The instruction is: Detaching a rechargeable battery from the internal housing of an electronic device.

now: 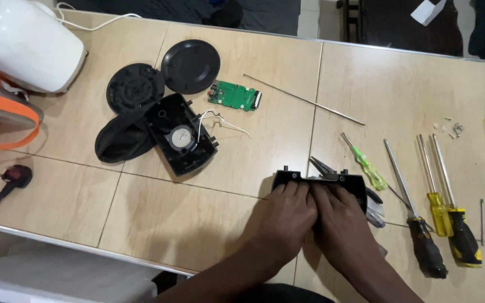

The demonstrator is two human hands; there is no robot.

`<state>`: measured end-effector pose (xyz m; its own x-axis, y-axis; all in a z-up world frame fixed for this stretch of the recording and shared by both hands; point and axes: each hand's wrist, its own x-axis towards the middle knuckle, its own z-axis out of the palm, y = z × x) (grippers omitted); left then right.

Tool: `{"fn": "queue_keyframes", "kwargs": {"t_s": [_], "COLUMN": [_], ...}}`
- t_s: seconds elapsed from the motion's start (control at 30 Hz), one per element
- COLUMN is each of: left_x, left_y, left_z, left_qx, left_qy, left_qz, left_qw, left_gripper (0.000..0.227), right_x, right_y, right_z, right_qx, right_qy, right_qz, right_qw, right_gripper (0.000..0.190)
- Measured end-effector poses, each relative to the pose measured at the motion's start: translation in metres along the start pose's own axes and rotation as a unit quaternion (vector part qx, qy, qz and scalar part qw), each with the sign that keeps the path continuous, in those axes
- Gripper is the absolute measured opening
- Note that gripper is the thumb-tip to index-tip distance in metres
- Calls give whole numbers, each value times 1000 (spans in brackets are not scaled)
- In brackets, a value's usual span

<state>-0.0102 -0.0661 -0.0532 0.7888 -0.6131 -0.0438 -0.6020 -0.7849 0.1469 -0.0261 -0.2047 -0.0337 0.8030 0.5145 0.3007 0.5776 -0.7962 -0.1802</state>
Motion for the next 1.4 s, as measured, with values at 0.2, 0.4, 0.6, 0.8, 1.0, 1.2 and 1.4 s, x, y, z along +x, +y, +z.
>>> {"fn": "queue_keyframes", "kwargs": {"t_s": [0.2, 0.4, 0.6, 0.8, 1.0, 1.2, 1.4], "left_x": [1, -2, -4, -4, -6, -7, -6], "left_y": [0, -4, -7, -4, -6, -8, -8], "left_z": [-1, -6, -4, -5, -2, -5, -9], "left_qx": [24, 12, -46, -79, -89, -115, -76], "left_qy": [3, 51, 183, 253, 252, 262, 237], "left_qz": [6, -10, 6, -4, 10, 29, 37], "left_qw": [1000, 999, 982, 964, 963, 958, 968], "left_gripper": [31, 17, 8, 2, 9, 5, 5], "right_x": [-2, 2, 0, -1, -3, -6, -7], "right_y": [7, 3, 2, -1, -1, 1, 2], "right_z": [18, 15, 16, 12, 11, 12, 10], "right_qx": [4, 20, -8, 11, 28, 45, 83], "right_qy": [-106, -111, -144, -214, -160, -157, -119], "right_qz": [84, 103, 158, 254, 228, 232, 217], "right_qw": [991, 988, 977, 943, 960, 959, 965], "right_gripper": [54, 35, 51, 59, 58, 78, 86]}}
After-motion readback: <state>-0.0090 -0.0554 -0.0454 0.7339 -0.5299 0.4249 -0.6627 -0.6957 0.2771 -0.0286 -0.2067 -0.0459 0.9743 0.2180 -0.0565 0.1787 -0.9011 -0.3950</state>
